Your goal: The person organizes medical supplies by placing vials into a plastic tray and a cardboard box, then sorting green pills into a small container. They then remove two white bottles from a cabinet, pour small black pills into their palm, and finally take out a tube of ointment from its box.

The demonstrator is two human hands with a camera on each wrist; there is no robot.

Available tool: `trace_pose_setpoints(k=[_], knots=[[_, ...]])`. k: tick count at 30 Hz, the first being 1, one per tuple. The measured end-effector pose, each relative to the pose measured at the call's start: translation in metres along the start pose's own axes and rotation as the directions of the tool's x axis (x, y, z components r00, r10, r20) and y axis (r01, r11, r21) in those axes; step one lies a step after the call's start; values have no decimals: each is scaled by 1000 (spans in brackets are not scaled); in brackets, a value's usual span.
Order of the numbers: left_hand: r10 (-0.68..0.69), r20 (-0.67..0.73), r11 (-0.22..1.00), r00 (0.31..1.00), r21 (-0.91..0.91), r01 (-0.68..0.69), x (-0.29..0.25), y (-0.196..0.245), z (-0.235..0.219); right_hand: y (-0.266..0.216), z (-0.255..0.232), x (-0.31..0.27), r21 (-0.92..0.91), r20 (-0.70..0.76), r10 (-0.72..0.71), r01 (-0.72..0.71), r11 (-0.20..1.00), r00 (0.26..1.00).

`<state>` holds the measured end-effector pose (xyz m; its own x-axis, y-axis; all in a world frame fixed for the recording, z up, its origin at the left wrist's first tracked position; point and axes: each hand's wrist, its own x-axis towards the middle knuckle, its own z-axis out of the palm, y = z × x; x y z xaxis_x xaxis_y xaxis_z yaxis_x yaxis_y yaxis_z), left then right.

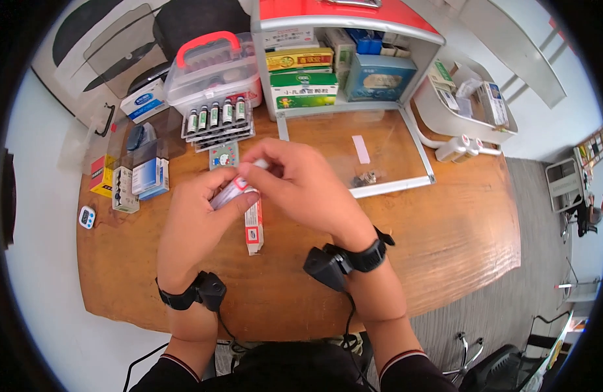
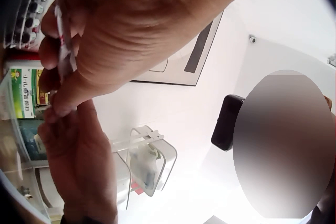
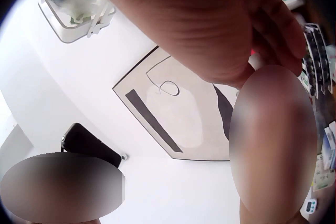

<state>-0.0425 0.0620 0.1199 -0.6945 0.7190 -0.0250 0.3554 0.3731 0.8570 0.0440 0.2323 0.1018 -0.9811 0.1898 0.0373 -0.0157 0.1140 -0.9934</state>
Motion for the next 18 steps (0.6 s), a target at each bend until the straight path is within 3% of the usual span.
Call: trace_pose_setpoints(k=[3,6,11,18], knots=[[-28,-3,998,1000,-59,28,-2,-8,-13,0,-6,-4,71,-154,-14,25,997,988],[-78,-23,989,997,-126,75,-3,-6,-24,-3,-8,-5,26,-146,27,-23,999,989],[-103,-3,869,995,-486,88,-7,-4,-34,-13,-6,-10,122,-142,58,-40,992,988],[-69,-31,791,997,-611,35,-12,6,-37,-33,-3,-25,241,-189,17,30,970,982]])
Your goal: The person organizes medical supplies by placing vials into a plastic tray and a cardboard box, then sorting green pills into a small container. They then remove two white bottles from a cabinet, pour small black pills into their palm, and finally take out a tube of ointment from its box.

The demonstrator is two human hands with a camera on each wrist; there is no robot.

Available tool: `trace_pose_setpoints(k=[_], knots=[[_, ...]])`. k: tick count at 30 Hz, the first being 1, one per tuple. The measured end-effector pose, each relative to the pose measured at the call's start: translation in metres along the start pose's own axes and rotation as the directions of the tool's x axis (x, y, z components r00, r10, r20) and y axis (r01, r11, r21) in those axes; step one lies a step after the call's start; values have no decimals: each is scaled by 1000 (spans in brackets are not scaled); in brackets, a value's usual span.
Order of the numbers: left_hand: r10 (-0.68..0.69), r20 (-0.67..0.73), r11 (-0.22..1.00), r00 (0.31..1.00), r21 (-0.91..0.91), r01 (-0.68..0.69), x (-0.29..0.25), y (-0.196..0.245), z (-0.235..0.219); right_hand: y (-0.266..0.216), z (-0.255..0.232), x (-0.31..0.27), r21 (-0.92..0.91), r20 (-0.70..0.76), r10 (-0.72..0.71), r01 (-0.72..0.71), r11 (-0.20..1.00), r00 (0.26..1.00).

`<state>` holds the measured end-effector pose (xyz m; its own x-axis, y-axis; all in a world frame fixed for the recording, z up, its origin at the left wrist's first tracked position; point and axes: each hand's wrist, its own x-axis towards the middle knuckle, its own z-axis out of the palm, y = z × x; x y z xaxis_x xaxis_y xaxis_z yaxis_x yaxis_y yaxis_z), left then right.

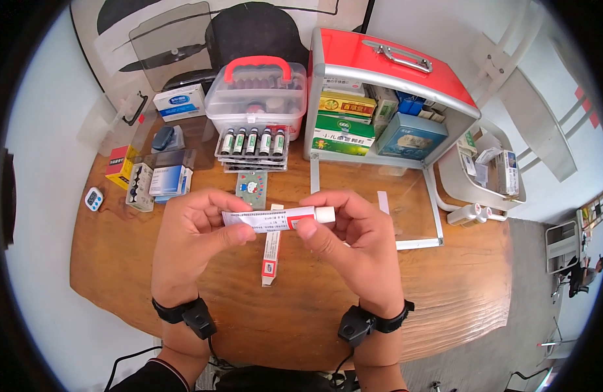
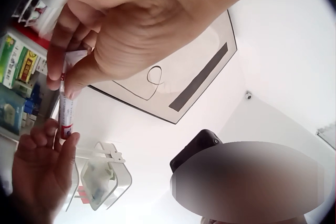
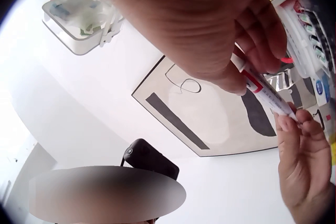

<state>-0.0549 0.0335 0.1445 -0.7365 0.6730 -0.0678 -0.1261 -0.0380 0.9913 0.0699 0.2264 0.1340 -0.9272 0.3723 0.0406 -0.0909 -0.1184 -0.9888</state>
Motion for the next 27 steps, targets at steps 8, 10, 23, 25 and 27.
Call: trace_pose_setpoints(k=[8,10,23,25,27], knots=[[68,-21,996,997,-62,-70,-6,-4,8,2,6,-1,131,51,-38,31,991,998],[65,-29,995,997,-67,-67,-8,-4,9,2,7,-2,145,50,-45,37,989,998],[-124,98,987,987,-86,133,-10,5,15,5,16,-7,181,-115,-210,228,957,971],[-71,63,995,995,-62,75,-11,3,17,5,19,-6,204,-131,-196,220,954,972],[-17,31,999,999,-31,18,-11,-3,21,5,22,-7,183,-24,-111,113,977,994]])
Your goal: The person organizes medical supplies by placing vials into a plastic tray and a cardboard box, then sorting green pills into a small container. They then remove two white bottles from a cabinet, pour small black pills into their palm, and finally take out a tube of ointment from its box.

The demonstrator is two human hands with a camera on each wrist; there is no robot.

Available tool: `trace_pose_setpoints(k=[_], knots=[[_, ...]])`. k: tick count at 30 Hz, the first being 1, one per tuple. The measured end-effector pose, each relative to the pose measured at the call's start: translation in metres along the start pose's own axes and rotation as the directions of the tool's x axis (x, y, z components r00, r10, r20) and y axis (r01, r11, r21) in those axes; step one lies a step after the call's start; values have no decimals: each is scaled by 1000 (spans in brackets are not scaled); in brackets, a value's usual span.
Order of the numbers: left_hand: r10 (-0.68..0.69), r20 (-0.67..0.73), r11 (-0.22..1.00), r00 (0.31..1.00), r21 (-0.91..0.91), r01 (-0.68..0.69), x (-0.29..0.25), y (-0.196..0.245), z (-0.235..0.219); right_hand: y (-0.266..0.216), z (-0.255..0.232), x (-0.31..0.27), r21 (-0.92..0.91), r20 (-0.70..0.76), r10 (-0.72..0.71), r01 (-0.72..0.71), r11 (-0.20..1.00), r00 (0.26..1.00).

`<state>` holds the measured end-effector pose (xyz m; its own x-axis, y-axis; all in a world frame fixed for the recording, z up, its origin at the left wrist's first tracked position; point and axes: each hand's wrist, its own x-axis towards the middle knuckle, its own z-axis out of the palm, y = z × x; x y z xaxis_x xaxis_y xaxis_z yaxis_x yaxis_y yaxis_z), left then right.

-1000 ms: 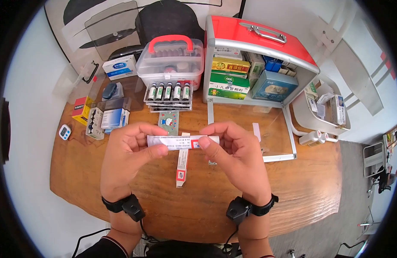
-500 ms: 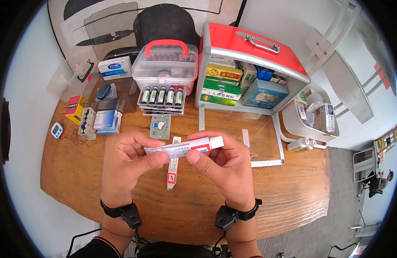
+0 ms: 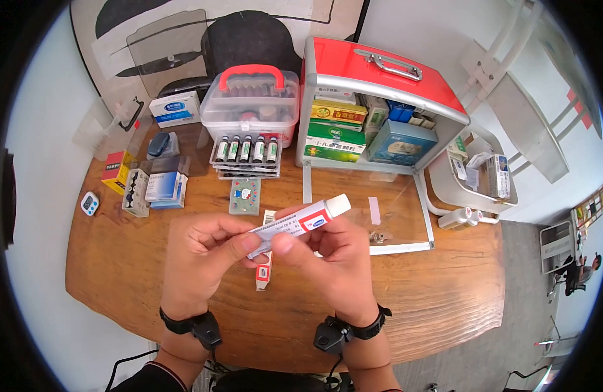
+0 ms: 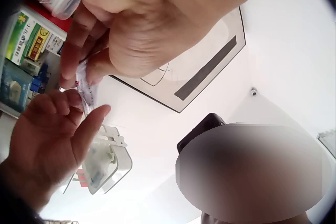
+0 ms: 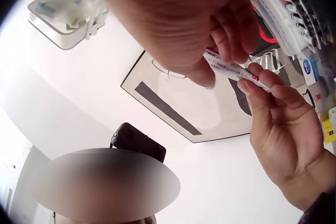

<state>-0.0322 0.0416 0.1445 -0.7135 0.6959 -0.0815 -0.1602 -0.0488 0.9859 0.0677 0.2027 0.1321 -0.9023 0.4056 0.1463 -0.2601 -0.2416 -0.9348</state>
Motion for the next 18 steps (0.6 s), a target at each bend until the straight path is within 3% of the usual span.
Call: trace_pose_setpoints(k=[2,3,9,11,14,18], knots=[[138,-31,990,990,8,-138,0,-9,3,2,4,1,-48,22,38,-37,998,999],[138,-27,990,990,16,-138,0,-8,3,3,6,1,-103,43,81,-76,992,996],[114,-37,992,993,60,-112,-1,-7,10,1,10,-3,-22,-8,45,-45,999,999],[132,-74,990,988,-32,-135,0,-6,14,1,9,-3,-18,-24,24,-24,1000,999],[29,-24,999,999,-34,-30,-1,5,10,1,7,-1,38,-25,-12,13,999,1000],[28,45,998,999,-59,-26,-2,3,7,0,9,-1,-14,-10,-33,33,999,999]])
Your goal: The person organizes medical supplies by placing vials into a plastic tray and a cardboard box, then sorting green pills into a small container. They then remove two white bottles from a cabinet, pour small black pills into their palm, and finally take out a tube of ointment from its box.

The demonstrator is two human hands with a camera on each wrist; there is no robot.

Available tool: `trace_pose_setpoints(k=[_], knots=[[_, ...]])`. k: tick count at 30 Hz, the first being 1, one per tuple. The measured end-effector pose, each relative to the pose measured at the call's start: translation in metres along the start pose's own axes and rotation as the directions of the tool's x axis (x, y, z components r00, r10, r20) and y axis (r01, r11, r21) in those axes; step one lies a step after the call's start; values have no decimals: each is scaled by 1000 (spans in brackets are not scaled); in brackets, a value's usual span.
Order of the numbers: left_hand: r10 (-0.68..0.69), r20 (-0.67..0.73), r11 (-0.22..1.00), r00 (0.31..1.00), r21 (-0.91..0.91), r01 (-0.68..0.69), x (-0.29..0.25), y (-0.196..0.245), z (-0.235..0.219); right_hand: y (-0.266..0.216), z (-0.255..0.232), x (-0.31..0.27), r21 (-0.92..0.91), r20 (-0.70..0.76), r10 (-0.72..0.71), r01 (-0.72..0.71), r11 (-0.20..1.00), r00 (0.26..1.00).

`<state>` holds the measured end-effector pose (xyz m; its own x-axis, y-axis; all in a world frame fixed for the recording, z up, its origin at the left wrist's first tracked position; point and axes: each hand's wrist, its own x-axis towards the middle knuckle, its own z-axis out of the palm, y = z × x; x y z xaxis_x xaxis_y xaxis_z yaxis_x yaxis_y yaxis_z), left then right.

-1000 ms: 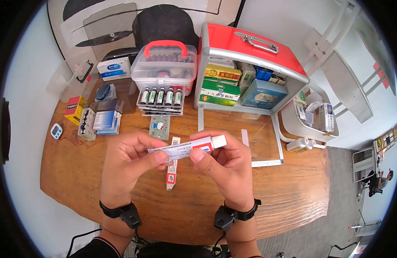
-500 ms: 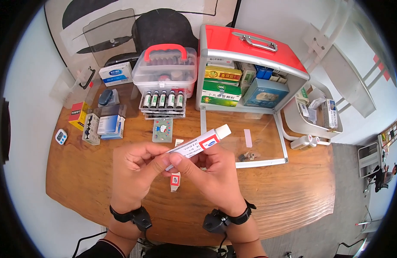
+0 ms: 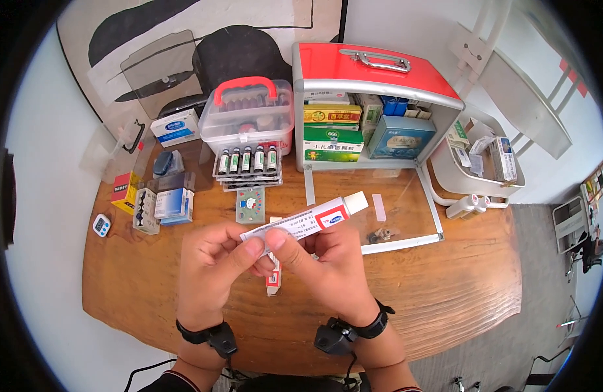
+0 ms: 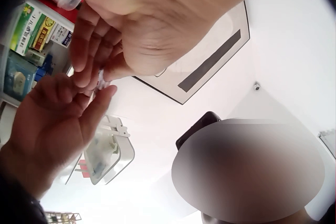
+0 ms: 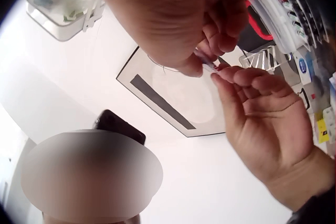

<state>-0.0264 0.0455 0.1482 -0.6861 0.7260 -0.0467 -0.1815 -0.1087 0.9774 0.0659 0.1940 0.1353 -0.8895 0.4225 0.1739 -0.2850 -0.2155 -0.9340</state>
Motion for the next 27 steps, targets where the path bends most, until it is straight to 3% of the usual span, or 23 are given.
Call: trace_pose_setpoints(k=[2,4,5,7,11,18,21,23,25,27], knots=[[79,-11,997,997,2,-79,-3,-5,4,2,0,-1,-41,2,-14,14,999,1000],[88,14,996,996,2,-88,-6,-6,8,6,-3,-3,-116,132,-24,39,992,991],[98,35,995,995,-3,-98,-8,-6,10,5,-3,-4,-113,123,-26,40,993,992],[83,52,996,995,-31,-81,-8,-5,12,3,-1,-6,37,124,6,-11,999,992],[2,68,998,998,-62,2,-8,2,16,-1,-2,-7,32,126,-9,5,999,992],[-15,140,999,990,38,9,-7,2,13,-2,-5,-7,41,179,-1,-6,999,984],[-18,176,997,984,-69,31,-7,-3,11,-4,3,-5,70,185,35,-49,996,982],[168,37,982,985,-90,-164,-8,-10,11,2,5,-5,74,187,64,-79,994,980],[227,21,973,974,-52,-225,-8,-11,11,18,3,-6,-52,147,-59,67,996,987],[282,10,959,959,-13,-282,-9,-11,11,17,0,-7,-85,132,-42,54,995,990]])
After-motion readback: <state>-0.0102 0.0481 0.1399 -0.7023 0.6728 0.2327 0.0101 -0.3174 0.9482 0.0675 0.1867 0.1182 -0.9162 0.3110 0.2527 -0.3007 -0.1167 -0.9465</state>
